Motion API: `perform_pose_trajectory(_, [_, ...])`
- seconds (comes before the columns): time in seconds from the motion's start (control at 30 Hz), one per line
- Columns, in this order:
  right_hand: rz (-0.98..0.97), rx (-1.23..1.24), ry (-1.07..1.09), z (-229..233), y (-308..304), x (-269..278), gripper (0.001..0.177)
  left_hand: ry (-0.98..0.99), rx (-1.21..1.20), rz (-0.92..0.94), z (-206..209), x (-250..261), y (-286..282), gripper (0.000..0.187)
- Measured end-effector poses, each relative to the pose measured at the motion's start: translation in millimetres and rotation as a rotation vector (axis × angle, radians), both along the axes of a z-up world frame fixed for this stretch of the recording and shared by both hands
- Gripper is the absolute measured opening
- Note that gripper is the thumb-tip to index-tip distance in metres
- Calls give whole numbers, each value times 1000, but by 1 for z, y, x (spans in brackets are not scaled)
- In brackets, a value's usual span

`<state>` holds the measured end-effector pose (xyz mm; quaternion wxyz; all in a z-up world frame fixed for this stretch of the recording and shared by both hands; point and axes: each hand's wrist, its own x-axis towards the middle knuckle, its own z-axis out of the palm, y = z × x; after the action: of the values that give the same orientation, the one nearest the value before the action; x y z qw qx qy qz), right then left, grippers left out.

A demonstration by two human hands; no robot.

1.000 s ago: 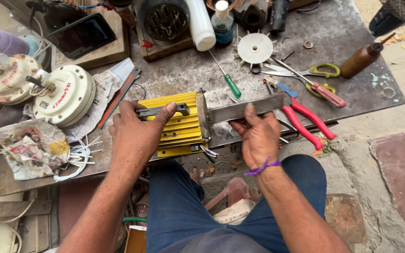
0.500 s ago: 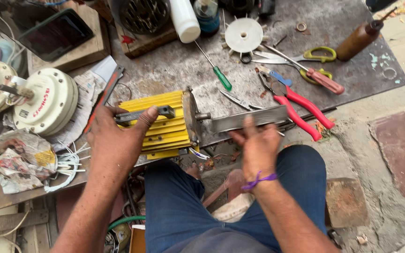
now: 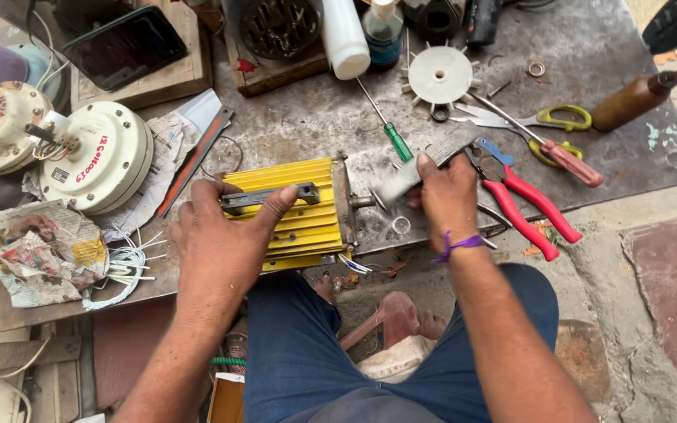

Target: The person is repairing a yellow electric motor on a cluttered workbench. They use a screwdriver to adjust internal components, a metal bar to strike the motor casing, and pliers to manipulate wires and parts. The person also retrieves a tool from a bag on the floor.

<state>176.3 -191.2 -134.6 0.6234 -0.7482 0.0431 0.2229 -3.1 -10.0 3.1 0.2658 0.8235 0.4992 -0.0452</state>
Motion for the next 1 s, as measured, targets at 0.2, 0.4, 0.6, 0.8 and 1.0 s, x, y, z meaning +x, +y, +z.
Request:
perform_pose_trajectory(0.2, [339, -470, -1098, 34, 0, -19, 27, -383, 79, -51, -2, -20, -3, 85])
perform_pose_trajectory(0.4, [584, -418, -899, 16, 5, -57, 24, -971, -88, 130, -36, -85, -17, 59])
perform_pose_trajectory(0.6, [662, -476, -206, 0, 12, -17, 64, -937, -198, 381, -67, -148, -5, 52])
perform_pose_trajectory(0.8, [615, -407, -585, 11, 7, -41, 42, -922, -248, 438, -90, -161, 10, 41])
perform_pose_trajectory(1.0, [422, -265, 92, -34, -4, 1, 52, -889, -252, 351, -94, -143, 40, 34])
